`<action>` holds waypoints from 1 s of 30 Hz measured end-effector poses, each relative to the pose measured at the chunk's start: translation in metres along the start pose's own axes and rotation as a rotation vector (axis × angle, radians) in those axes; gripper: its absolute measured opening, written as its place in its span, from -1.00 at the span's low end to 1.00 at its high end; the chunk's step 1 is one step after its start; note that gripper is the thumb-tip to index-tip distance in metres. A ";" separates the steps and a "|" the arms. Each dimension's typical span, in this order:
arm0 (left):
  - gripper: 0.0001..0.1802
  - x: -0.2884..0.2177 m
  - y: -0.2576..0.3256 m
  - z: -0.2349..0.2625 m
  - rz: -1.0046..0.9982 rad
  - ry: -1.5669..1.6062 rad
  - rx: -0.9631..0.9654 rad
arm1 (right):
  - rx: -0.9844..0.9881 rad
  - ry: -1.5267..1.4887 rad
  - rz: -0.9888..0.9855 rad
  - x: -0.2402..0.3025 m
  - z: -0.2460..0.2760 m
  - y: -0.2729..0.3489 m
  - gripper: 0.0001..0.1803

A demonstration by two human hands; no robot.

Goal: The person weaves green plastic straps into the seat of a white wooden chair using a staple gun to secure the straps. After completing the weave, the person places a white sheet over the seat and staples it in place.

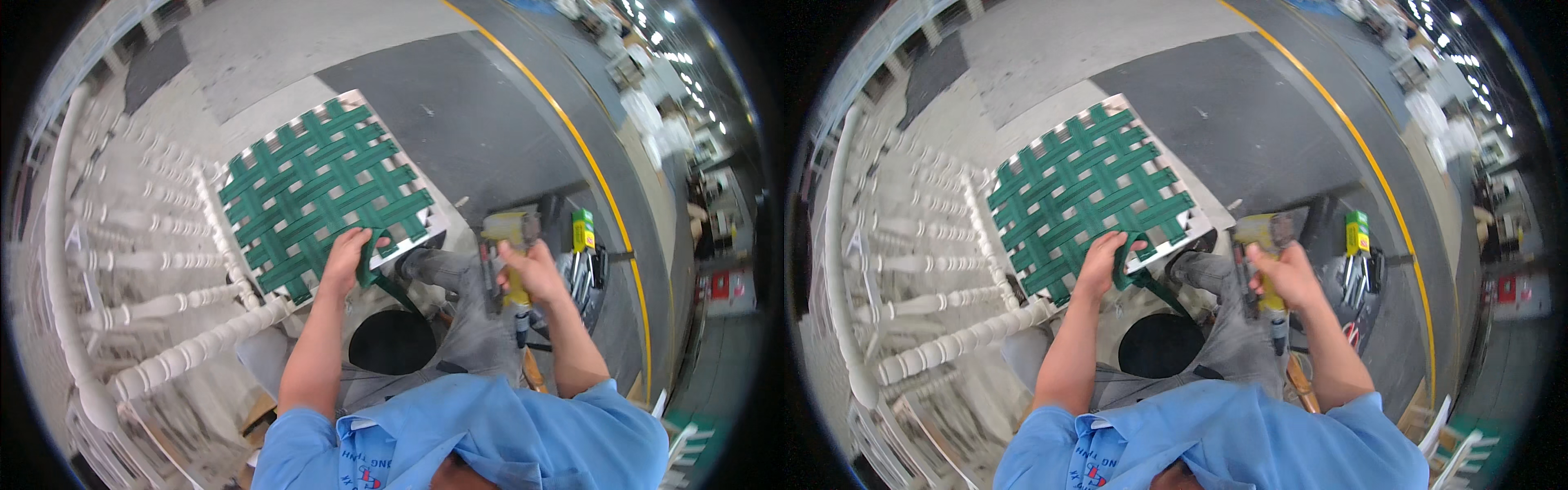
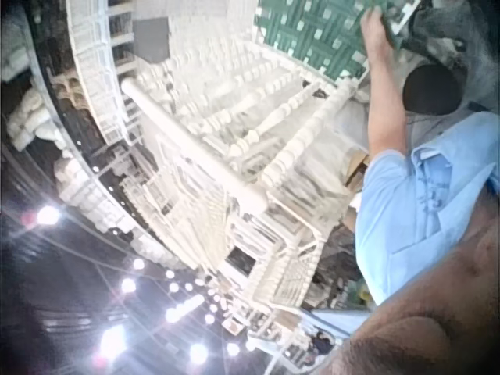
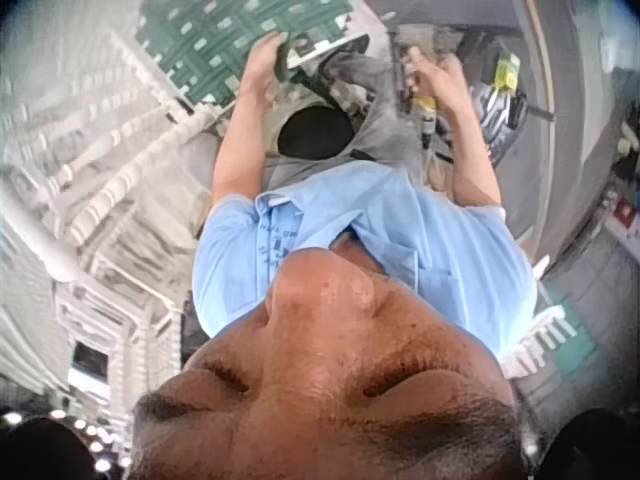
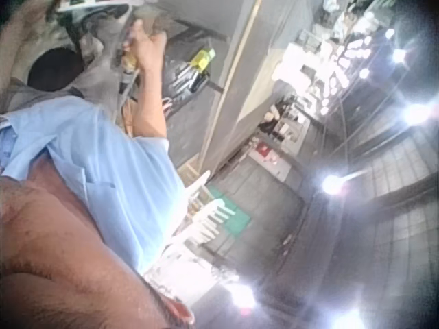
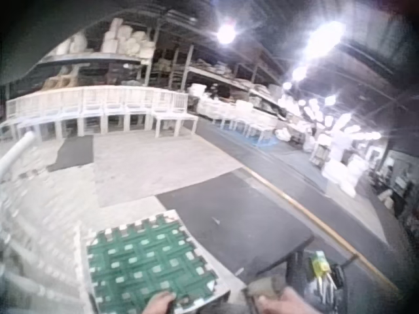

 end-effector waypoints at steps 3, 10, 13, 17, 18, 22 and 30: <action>-0.75 0.001 -0.002 0.016 -0.259 -0.409 -0.030 | -0.190 -0.067 0.022 -0.015 0.085 0.022 -0.64; -0.51 0.015 0.040 -0.017 -0.454 -1.037 -0.231 | -0.354 -0.364 -0.193 -0.148 0.209 0.027 -0.49; -0.48 0.027 0.040 -0.043 -0.479 -1.124 -0.161 | -0.258 -0.448 -0.186 -0.198 0.235 0.019 -0.24; -0.63 0.039 0.051 -0.029 -0.314 -0.810 -0.103 | -0.581 0.102 -0.215 -0.214 0.259 0.012 -0.09; -0.64 0.046 0.050 -0.031 -0.241 -0.655 -0.045 | -0.527 0.257 -0.262 -0.219 0.268 0.016 -0.03; -0.68 0.064 0.080 -0.014 -0.084 -0.153 -0.094 | -0.482 0.557 -0.113 -0.221 0.270 0.052 -0.59; -0.69 0.049 0.104 -0.042 0.000 0.064 -0.026 | -0.788 0.646 -0.318 -0.301 0.302 0.133 -0.05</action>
Point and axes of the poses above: each hand's wrist, its own y-axis away from the middle knuckle, its own z-axis out of the back of the hand, x = y × z, the point moved 8 cm from there along -y, towards the middle knuckle
